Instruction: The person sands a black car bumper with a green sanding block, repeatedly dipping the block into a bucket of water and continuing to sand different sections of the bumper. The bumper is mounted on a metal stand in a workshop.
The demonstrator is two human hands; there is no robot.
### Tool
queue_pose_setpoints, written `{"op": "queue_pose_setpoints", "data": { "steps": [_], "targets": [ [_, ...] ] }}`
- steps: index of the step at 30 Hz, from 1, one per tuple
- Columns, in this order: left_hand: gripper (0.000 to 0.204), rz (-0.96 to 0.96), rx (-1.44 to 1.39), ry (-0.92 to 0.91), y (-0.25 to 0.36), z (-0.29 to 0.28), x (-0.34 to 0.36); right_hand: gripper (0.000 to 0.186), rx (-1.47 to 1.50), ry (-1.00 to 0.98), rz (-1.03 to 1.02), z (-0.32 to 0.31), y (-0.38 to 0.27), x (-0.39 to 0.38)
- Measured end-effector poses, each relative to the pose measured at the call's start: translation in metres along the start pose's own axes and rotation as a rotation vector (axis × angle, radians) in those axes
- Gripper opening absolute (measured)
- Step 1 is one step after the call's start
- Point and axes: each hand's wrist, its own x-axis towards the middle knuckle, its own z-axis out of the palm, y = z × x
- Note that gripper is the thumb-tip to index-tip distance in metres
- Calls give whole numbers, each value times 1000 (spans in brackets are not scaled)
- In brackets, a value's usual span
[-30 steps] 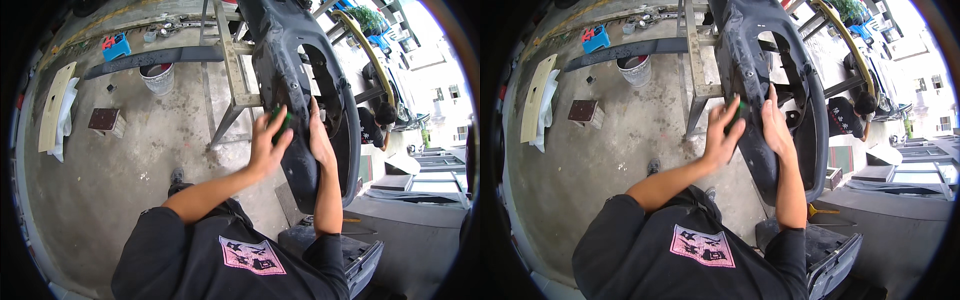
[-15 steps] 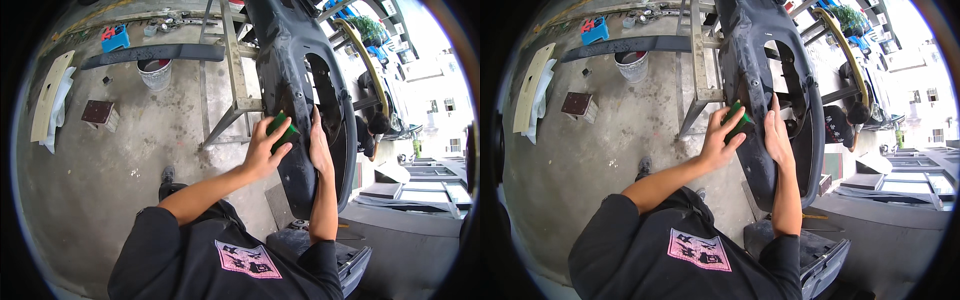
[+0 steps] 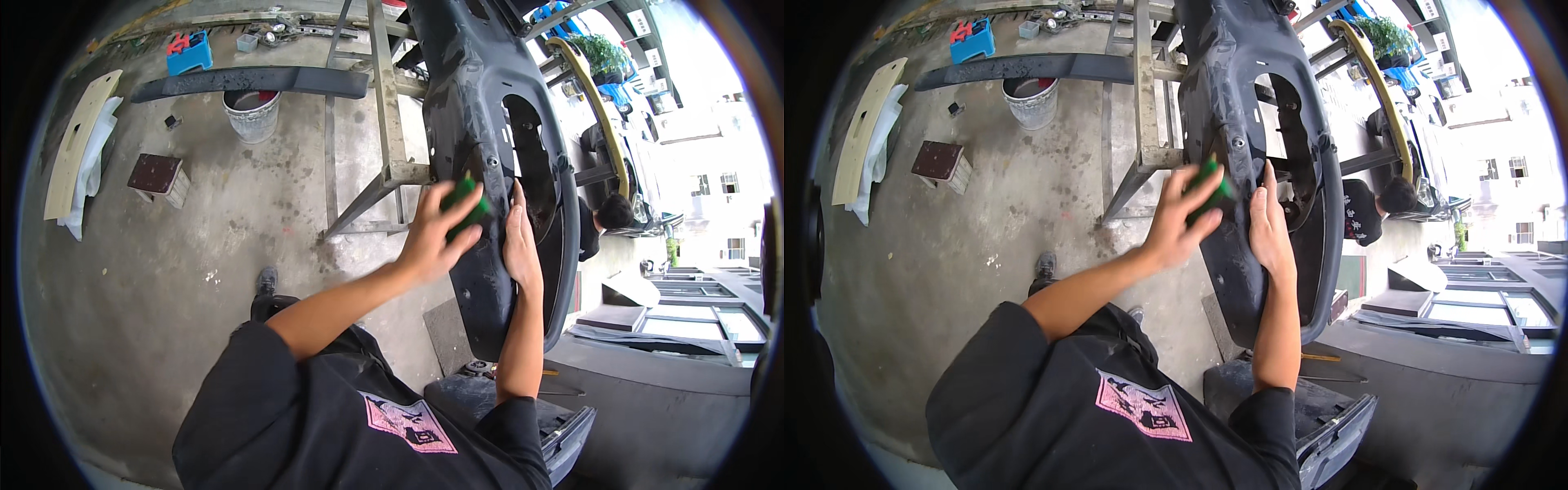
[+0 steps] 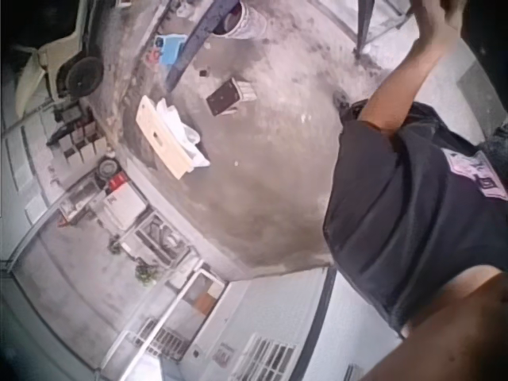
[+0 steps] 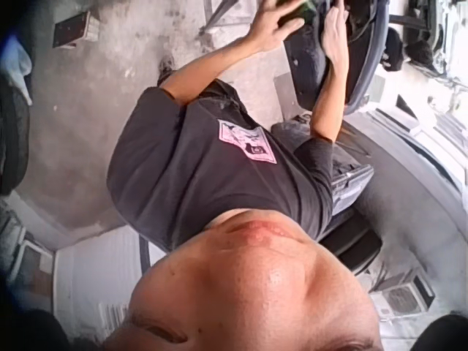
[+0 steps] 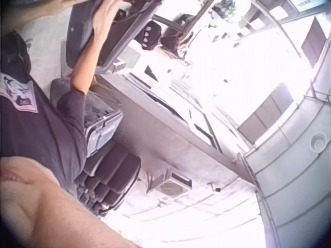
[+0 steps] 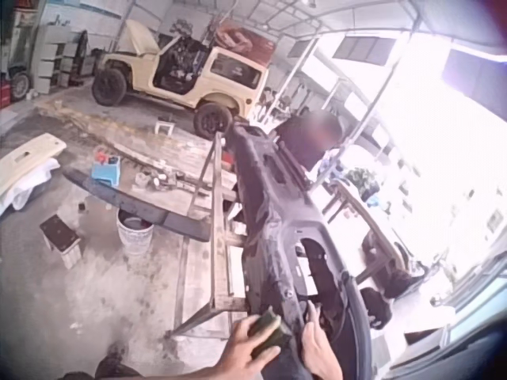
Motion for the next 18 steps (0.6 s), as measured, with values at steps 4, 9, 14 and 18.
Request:
{"op": "queue_pose_setpoints", "data": {
  "steps": [4, 9, 14, 18],
  "targets": [
    [59, -40, -29, -16, -6, -8, 33, 64, -3, -4, 16, -2, -6, -2],
    [60, -29, -47, -94, 2, -5, -13, 61, -3, 9, 6, -1, 2, -4],
    [56, -39, -17, 10, -7, -12, 37, 58, -16, -18, 31, -3, -8, -1],
    [57, -12, 30, -115, -1, -13, -14, 58, 7, -2, 15, 2, -2, -5]
  ]
}}
